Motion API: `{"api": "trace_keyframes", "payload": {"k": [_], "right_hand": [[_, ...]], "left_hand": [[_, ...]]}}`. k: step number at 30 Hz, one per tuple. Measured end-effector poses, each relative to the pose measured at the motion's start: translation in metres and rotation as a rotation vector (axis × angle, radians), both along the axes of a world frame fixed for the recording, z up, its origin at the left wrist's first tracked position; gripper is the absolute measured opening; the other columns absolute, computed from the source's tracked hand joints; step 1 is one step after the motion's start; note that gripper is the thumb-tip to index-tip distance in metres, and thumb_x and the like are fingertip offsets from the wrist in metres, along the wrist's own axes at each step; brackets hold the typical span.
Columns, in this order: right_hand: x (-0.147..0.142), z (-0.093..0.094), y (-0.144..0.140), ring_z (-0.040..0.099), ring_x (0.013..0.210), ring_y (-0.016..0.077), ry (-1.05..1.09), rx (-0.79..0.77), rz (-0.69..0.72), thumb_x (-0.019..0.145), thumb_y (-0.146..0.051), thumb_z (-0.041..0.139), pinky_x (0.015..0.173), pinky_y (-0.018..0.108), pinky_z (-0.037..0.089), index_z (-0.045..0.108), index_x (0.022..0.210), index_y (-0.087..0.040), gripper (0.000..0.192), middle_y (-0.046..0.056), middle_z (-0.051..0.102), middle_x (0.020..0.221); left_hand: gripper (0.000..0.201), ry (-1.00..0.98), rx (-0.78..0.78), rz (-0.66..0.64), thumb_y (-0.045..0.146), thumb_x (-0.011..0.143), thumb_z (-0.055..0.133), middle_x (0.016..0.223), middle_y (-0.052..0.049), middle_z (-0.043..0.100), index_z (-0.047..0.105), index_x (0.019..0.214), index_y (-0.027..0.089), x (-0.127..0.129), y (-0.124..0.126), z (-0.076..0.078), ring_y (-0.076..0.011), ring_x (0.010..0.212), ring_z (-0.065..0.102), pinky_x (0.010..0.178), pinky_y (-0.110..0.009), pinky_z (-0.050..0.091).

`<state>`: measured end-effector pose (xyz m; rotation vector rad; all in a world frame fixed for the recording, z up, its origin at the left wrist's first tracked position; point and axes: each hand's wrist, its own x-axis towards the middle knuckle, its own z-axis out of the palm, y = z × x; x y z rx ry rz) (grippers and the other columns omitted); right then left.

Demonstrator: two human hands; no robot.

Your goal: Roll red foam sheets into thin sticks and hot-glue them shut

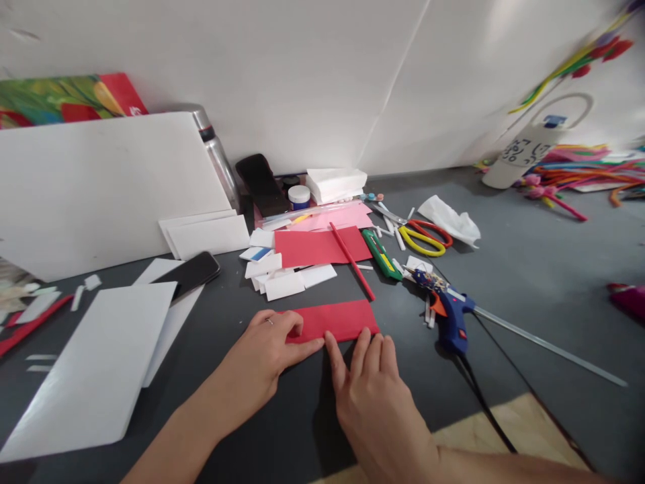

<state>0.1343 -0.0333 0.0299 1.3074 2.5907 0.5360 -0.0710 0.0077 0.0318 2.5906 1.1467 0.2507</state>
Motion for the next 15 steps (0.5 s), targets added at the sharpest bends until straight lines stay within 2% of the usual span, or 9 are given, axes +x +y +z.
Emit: {"api": "trace_keyframes", "payload": {"k": [2, 7, 12, 15], "right_hand": [[0.0009, 0.003, 0.0011, 0.07, 0.098, 0.0422, 0.003, -0.008, 0.01, 0.085, -0.025, 0.056, 0.086, 0.064, 0.05, 0.059, 0.137, -0.009, 0.055, 0.027, 0.071, 0.113], [0.0045, 0.0018, 0.0012, 0.064, 0.11, 0.0482, 0.071, -0.007, 0.03, 0.084, -0.024, 0.057, 0.084, 0.063, 0.052, 0.057, 0.138, -0.003, 0.058, 0.033, 0.066, 0.119], [0.0039, -0.0021, -0.0001, 0.066, 0.102, 0.0539, 0.08, -0.006, 0.028, 0.08, -0.014, 0.058, 0.071, 0.062, 0.054, 0.057, 0.138, -0.004, 0.059, 0.036, 0.055, 0.132], [0.0014, -0.0014, 0.0007, 0.066, 0.1, 0.0548, 0.036, -0.032, 0.011, 0.079, -0.012, 0.058, 0.061, 0.058, 0.056, 0.054, 0.142, -0.011, 0.064, 0.034, 0.052, 0.136]], "left_hand": [[0.08, -0.001, 0.004, 0.003, -0.012, 0.075, 0.036, 0.11, -0.008, 0.05, 0.056, 0.137, 0.035, 0.0002, -0.0006, 0.0006, -0.0226, 0.098, 0.049, 0.092, -0.047, 0.039], [0.079, -0.009, 0.019, 0.005, -0.012, 0.076, 0.035, 0.11, -0.008, 0.05, 0.057, 0.135, 0.035, 0.0003, -0.0012, 0.001, -0.0226, 0.098, 0.049, 0.092, -0.047, 0.04], [0.078, -0.034, 0.019, -0.002, -0.011, 0.076, 0.036, 0.11, -0.008, 0.05, 0.056, 0.137, 0.034, -0.0006, -0.0004, -0.0003, -0.023, 0.098, 0.05, 0.092, -0.047, 0.04], [0.073, -0.066, -0.007, 0.02, -0.011, 0.08, 0.035, 0.111, -0.008, 0.051, 0.059, 0.133, 0.034, -0.0024, -0.0013, -0.0003, -0.023, 0.1, 0.049, 0.092, -0.045, 0.041]]}}
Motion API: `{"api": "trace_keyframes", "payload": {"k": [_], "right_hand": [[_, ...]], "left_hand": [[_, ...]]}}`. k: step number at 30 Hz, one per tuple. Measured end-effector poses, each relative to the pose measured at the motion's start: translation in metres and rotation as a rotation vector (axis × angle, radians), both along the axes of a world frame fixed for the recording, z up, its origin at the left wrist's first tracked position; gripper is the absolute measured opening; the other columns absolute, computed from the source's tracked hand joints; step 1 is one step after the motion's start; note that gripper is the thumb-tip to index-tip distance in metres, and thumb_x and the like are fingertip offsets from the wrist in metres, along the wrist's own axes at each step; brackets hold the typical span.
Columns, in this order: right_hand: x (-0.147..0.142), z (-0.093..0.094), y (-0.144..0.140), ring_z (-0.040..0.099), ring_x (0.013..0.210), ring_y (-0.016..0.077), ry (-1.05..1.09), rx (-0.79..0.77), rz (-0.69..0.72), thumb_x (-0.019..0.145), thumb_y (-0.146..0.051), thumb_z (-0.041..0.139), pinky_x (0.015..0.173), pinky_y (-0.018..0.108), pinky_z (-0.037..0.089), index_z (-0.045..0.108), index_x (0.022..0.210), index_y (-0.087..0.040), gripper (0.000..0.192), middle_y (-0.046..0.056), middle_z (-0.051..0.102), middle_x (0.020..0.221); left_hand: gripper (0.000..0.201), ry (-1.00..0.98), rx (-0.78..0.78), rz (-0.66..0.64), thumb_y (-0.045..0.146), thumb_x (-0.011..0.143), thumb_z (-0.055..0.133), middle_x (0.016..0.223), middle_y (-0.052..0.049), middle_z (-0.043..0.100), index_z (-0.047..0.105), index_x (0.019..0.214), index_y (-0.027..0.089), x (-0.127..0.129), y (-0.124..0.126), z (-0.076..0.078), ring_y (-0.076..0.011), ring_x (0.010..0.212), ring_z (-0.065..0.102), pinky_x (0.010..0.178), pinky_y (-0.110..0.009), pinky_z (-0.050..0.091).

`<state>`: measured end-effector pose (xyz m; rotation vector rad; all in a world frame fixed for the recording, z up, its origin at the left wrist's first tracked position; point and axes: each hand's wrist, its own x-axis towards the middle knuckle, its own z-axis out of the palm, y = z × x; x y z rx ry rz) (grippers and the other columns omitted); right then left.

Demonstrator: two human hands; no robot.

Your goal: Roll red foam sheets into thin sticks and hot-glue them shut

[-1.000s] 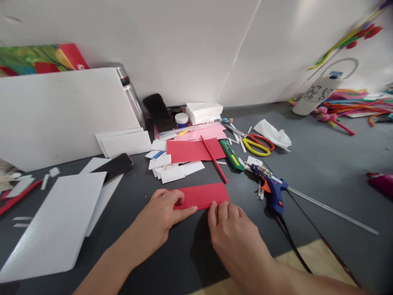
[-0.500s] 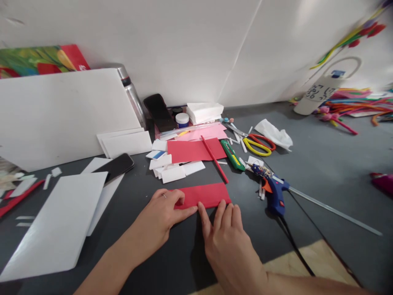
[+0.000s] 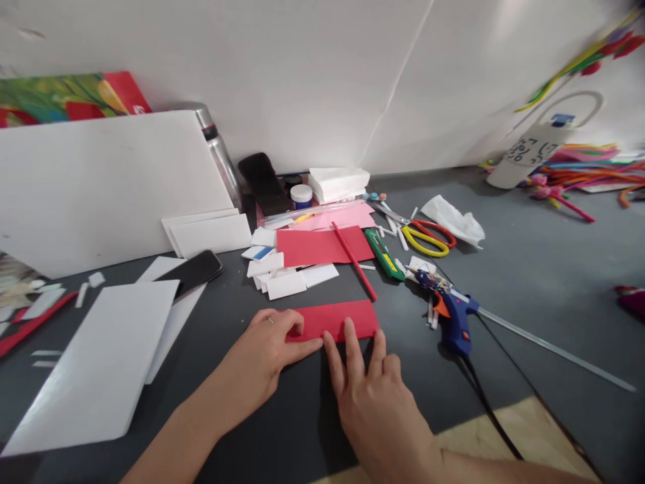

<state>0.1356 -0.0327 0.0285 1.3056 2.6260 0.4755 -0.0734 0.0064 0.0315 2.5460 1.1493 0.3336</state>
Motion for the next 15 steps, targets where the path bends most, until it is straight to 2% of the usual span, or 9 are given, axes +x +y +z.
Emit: {"api": "trace_keyframes", "payload": {"k": [4, 7, 11, 13, 15], "right_hand": [[-0.003, 0.001, 0.001, 0.067, 0.1, 0.0523, -0.057, -0.061, -0.001, 0.082, -0.014, 0.055, 0.052, 0.049, 0.055, 0.046, 0.149, -0.019, 0.068, 0.032, 0.053, 0.136], [-0.005, 0.002, 0.001, 0.069, 0.096, 0.0521, -0.115, -0.049, 0.018, 0.082, -0.016, 0.058, 0.055, 0.053, 0.055, 0.046, 0.149, -0.019, 0.068, 0.033, 0.056, 0.133], [-0.001, 0.012, 0.007, 0.071, 0.094, 0.0439, -0.048, -0.039, 0.021, 0.083, -0.014, 0.06, 0.062, 0.051, 0.056, 0.053, 0.143, -0.019, 0.061, 0.028, 0.064, 0.127], [0.007, 0.019, 0.019, 0.07, 0.089, 0.0377, 0.056, -0.084, 0.039, 0.083, -0.011, 0.062, 0.063, 0.046, 0.055, 0.064, 0.13, -0.016, 0.047, 0.024, 0.069, 0.115], [0.018, 0.024, 0.037, 0.066, 0.081, 0.0287, 0.197, -0.23, 0.087, 0.083, -0.008, 0.064, 0.067, 0.041, 0.054, 0.072, 0.101, -0.015, 0.021, 0.014, 0.071, 0.092]], "left_hand": [[0.049, -0.077, -0.021, 0.081, 0.001, 0.095, 0.036, 0.108, -0.007, 0.055, 0.064, 0.124, 0.028, -0.002, -0.002, 0.003, -0.0217, 0.098, 0.05, 0.088, -0.039, 0.042], [0.03, -0.082, -0.053, 0.139, 0.012, 0.1, 0.04, 0.104, -0.007, 0.058, 0.066, 0.112, 0.021, -0.001, -0.001, 0.007, -0.021, 0.096, 0.053, 0.088, -0.037, 0.042], [0.027, -0.055, -0.065, 0.134, 0.013, 0.101, 0.039, 0.102, -0.006, 0.059, 0.065, 0.106, 0.02, 0.002, 0.001, 0.011, -0.0207, 0.094, 0.055, 0.087, -0.037, 0.042], [0.027, -0.047, -0.066, 0.135, 0.014, 0.101, 0.039, 0.101, -0.006, 0.059, 0.064, 0.105, 0.02, 0.002, 0.002, 0.011, -0.021, 0.093, 0.055, 0.087, -0.037, 0.042], [0.027, -0.04, -0.069, 0.137, 0.014, 0.101, 0.038, 0.1, -0.006, 0.059, 0.064, 0.105, 0.02, 0.003, 0.001, 0.012, -0.0213, 0.093, 0.054, 0.087, -0.038, 0.041]]}}
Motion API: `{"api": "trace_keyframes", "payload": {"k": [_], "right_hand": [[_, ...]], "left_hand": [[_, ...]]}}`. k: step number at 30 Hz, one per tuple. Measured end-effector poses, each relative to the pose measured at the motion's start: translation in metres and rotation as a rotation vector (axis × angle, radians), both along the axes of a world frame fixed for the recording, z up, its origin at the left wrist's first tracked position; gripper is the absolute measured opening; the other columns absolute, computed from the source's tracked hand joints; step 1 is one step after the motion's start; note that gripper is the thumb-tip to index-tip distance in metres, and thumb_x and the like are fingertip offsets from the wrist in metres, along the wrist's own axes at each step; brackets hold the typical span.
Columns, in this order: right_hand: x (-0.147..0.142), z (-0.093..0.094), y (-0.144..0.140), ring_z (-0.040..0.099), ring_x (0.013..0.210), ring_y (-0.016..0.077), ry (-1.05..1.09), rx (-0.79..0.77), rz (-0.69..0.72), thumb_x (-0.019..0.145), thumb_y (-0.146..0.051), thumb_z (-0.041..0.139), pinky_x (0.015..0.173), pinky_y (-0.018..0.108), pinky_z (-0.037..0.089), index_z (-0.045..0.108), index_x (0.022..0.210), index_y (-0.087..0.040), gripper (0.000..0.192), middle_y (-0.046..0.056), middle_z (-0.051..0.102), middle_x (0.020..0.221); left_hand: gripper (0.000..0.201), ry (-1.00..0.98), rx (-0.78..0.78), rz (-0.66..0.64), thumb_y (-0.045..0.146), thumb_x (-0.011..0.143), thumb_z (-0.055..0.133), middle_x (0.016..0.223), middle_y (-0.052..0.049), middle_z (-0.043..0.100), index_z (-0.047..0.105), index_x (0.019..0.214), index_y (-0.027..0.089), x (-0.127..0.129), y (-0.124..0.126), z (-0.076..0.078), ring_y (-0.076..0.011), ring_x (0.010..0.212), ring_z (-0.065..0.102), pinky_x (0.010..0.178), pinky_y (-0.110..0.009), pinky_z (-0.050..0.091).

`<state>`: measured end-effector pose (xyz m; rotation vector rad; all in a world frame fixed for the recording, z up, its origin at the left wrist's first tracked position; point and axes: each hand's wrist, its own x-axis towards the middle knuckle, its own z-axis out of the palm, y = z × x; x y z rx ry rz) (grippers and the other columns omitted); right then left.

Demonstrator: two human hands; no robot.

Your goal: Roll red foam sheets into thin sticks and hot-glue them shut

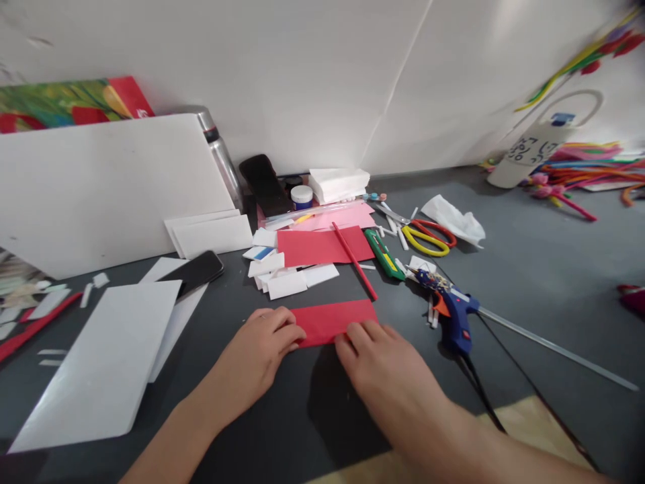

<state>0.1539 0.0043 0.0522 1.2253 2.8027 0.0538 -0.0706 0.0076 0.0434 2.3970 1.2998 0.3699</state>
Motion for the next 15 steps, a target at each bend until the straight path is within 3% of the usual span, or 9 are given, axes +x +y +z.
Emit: {"api": "trace_keyframes", "payload": {"k": [2, 6, 11, 15], "right_hand": [[0.012, 0.002, 0.019, 0.062, 0.084, 0.025, 0.178, -0.102, -0.008, 0.087, -0.008, 0.062, 0.076, 0.04, 0.052, 0.067, 0.089, -0.016, 0.01, 0.009, 0.067, 0.09], [0.03, 0.0, 0.044, 0.057, 0.087, 0.019, 0.421, -0.339, -0.03, 0.094, -0.007, 0.055, 0.079, 0.03, 0.046, 0.062, 0.085, -0.017, 0.014, 0.006, 0.062, 0.09], [0.034, 0.0, 0.047, 0.057, 0.088, 0.0191, 0.461, -0.455, -0.094, 0.093, -0.008, 0.055, 0.08, 0.029, 0.043, 0.062, 0.081, -0.016, 0.016, 0.005, 0.063, 0.087], [0.035, 0.003, 0.049, 0.059, 0.083, 0.0177, 0.47, -0.491, -0.161, 0.09, -0.01, 0.061, 0.076, 0.026, 0.041, 0.064, 0.079, -0.017, 0.013, 0.004, 0.066, 0.084]], "left_hand": [[0.027, 0.006, -0.004, 0.003, 0.014, 0.101, 0.038, 0.101, -0.006, 0.059, 0.064, 0.105, 0.021, 0.0, -0.001, 0.001, -0.0214, 0.093, 0.054, 0.087, -0.038, 0.041], [0.031, 0.03, -0.007, -0.006, 0.009, 0.1, 0.036, 0.104, -0.007, 0.058, 0.064, 0.109, 0.02, 0.0, -0.003, 0.0, -0.0215, 0.095, 0.053, 0.089, -0.038, 0.042], [0.078, 0.197, 0.049, -0.12, -0.009, 0.08, 0.038, 0.113, -0.008, 0.054, 0.046, 0.144, 0.034, 0.003, -0.002, -0.002, -0.0239, 0.1, 0.052, 0.093, -0.046, 0.042], [0.09, 0.383, -0.018, -0.158, -0.007, 0.07, 0.048, 0.115, -0.008, 0.052, 0.042, 0.147, 0.039, 0.011, 0.0, 0.001, -0.0266, 0.103, 0.051, 0.094, -0.05, 0.043]]}}
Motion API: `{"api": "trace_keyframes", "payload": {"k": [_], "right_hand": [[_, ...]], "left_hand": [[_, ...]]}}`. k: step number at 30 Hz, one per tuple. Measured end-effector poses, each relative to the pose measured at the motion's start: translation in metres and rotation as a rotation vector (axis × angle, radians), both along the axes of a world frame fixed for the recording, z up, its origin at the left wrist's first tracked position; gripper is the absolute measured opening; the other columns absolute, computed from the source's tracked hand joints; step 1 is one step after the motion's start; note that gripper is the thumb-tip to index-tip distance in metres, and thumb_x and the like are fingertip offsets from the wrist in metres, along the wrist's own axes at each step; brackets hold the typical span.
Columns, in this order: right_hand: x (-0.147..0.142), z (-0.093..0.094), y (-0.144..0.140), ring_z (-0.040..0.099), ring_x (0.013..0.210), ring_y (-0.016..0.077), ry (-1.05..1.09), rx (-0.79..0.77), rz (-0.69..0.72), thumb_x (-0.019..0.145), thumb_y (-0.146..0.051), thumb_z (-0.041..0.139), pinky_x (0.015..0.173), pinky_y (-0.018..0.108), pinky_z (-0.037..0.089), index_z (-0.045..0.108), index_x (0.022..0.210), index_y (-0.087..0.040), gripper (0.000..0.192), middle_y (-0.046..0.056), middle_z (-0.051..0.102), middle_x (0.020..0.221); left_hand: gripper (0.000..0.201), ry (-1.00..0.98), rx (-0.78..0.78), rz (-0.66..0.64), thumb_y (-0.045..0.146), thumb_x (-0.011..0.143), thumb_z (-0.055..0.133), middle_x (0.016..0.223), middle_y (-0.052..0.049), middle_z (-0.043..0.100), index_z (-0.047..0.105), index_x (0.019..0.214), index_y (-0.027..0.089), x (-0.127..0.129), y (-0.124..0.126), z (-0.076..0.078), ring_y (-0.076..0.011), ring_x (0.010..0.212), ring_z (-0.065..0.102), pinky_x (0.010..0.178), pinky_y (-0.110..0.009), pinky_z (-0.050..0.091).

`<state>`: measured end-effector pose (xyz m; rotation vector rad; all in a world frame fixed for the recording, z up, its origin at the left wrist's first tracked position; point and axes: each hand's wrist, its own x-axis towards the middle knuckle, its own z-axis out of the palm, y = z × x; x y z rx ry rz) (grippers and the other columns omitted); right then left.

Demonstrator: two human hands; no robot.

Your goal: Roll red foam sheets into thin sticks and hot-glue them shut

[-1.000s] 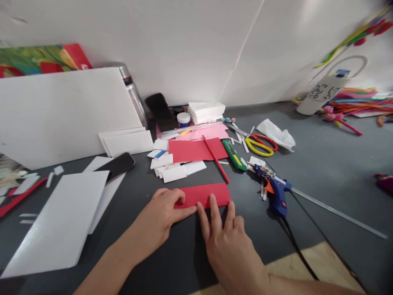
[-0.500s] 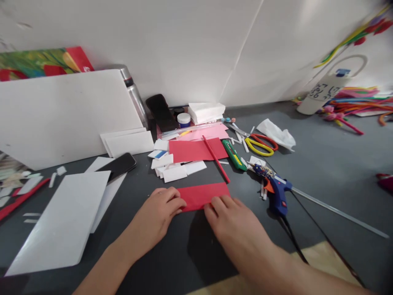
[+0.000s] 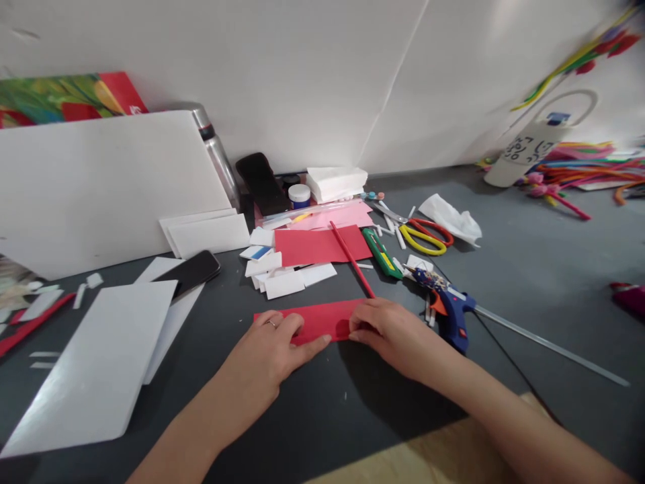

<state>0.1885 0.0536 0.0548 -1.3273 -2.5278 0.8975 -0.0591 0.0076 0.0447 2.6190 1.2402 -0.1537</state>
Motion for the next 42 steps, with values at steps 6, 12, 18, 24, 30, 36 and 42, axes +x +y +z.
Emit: {"api": "trace_keyframes", "payload": {"k": [6, 12, 18, 24, 30, 36, 42], "right_hand": [[0.002, 0.002, 0.004, 0.061, 0.078, 0.0173, -0.046, -0.041, -0.06, 0.087, -0.015, 0.063, 0.07, 0.025, 0.039, 0.065, 0.08, -0.018, 0.007, 0.003, 0.068, 0.083], [0.007, 0.001, 0.004, 0.061, 0.075, 0.017, -0.069, -0.076, -0.092, 0.086, -0.02, 0.061, 0.066, 0.025, 0.037, 0.066, 0.082, -0.021, 0.006, 0.002, 0.069, 0.083], [0.008, 0.002, 0.003, 0.06, 0.076, 0.0168, -0.044, -0.057, -0.079, 0.086, -0.016, 0.058, 0.066, 0.025, 0.037, 0.062, 0.08, -0.02, 0.009, 0.003, 0.068, 0.086], [0.011, 0.004, 0.001, 0.062, 0.08, 0.0189, -0.063, -0.046, -0.083, 0.087, -0.012, 0.053, 0.07, 0.026, 0.04, 0.065, 0.083, -0.019, 0.014, 0.006, 0.068, 0.088], [0.013, 0.005, 0.002, 0.064, 0.08, 0.02, -0.134, -0.032, -0.088, 0.085, -0.012, 0.054, 0.071, 0.027, 0.042, 0.066, 0.084, -0.019, 0.014, 0.007, 0.071, 0.089], [0.014, 0.006, 0.006, 0.063, 0.077, 0.0188, -0.129, -0.048, -0.082, 0.084, -0.012, 0.055, 0.068, 0.026, 0.04, 0.066, 0.081, -0.019, 0.013, 0.005, 0.07, 0.085], [0.015, 0.004, 0.007, 0.062, 0.073, 0.0171, -0.113, -0.04, -0.083, 0.082, -0.011, 0.056, 0.065, 0.025, 0.038, 0.066, 0.079, -0.018, 0.013, 0.003, 0.07, 0.081]], "left_hand": [[0.099, 0.047, 0.036, 0.018, -0.006, 0.067, 0.051, 0.115, -0.007, 0.051, 0.032, 0.15, 0.044, 0.004, -0.003, -0.003, -0.0267, 0.101, 0.05, 0.091, -0.047, 0.043], [0.1, 0.033, 0.037, 0.005, -0.004, 0.066, 0.053, 0.118, -0.008, 0.049, 0.03, 0.151, 0.044, 0.0, -0.003, -0.013, -0.0295, 0.102, 0.049, 0.09, -0.047, 0.042], [0.097, 0.043, 0.034, -0.003, -0.002, 0.067, 0.054, 0.117, -0.008, 0.049, 0.032, 0.15, 0.043, 0.001, -0.002, -0.011, -0.0287, 0.098, 0.05, 0.089, -0.047, 0.042], [0.099, 0.044, 0.039, 0.009, -0.001, 0.066, 0.056, 0.119, -0.007, 0.05, 0.031, 0.15, 0.044, 0.001, -0.002, -0.01, -0.0277, 0.102, 0.051, 0.092, -0.046, 0.042], [0.098, 0.058, 0.053, 0.003, -0.002, 0.067, 0.054, 0.118, -0.008, 0.051, 0.031, 0.151, 0.042, 0.003, -0.004, -0.009, -0.0293, 0.103, 0.052, 0.092, -0.048, 0.043], [0.091, 0.074, 0.075, 0.0, -0.002, 0.071, 0.054, 0.118, -0.009, 0.052, 0.033, 0.151, 0.039, 0.008, -0.005, -0.004, -0.0309, 0.104, 0.054, 0.09, -0.048, 0.045], [0.091, 0.1, 0.069, 0.014, 0.0, 0.071, 0.056, 0.118, -0.009, 0.054, 0.033, 0.151, 0.037, 0.012, -0.007, -0.002, -0.0303, 0.103, 0.057, 0.088, -0.046, 0.047]]}}
